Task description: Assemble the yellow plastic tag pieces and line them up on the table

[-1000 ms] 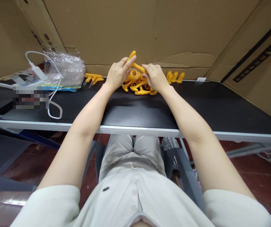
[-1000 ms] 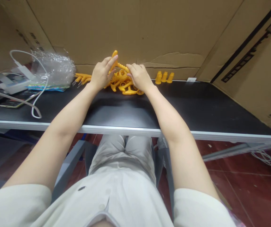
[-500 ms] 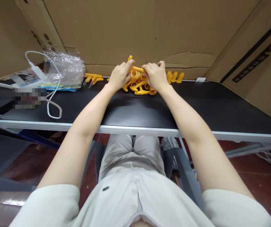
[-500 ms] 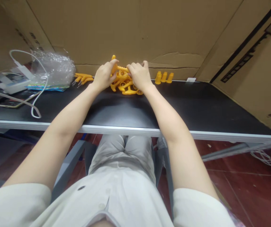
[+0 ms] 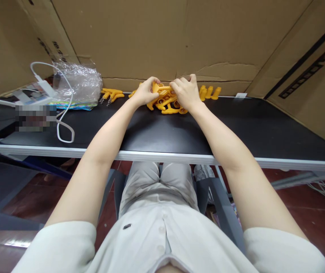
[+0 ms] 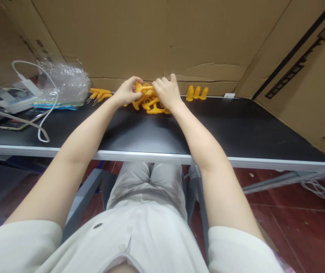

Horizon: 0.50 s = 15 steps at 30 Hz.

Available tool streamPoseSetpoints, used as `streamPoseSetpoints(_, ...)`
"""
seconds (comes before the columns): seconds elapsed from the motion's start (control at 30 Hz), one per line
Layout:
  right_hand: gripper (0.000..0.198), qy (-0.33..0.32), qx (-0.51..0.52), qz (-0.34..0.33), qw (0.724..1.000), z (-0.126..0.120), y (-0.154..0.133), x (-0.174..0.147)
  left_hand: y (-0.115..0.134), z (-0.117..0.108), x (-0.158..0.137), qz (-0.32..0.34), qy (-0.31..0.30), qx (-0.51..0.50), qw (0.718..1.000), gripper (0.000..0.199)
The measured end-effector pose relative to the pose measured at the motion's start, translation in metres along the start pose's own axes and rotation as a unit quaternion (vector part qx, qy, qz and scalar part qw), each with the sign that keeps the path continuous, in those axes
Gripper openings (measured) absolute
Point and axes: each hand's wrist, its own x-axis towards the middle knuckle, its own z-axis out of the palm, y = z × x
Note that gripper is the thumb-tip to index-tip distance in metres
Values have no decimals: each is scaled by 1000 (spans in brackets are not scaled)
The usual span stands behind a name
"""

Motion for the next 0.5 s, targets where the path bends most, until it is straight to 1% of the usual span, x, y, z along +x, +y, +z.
streamPoseSetpoints(0.1,49,0,-17,-7,1000,-1,-2,1,-1,-1,2,-24,-35,-44,998,46)
streamPoseSetpoints(0.2,52,14,-21,-8,1000,-3,0,2,3,0,1,-59,-114,-88,988,30)
streamPoseSetpoints(0.27,55,34,-7,-7,999,-3,4,2,5,3,-1,-84,-147,-103,980,25)
streamPoseSetpoints(0.3,57,43,3,-9,999,-1,7,2,6,4,-1,-93,-148,-99,980,25)
streamPoseSetpoints(0.37,58,55,20,-13,998,3,12,2,7,7,-3,-88,-123,-61,986,28)
streamPoseSetpoints(0.43,57,67,37,-12,997,8,16,1,8,7,-5,-56,-90,8,994,33)
streamPoseSetpoints(0.5,56,85,51,-5,995,10,20,1,10,5,-8,-17,-60,88,994,36)
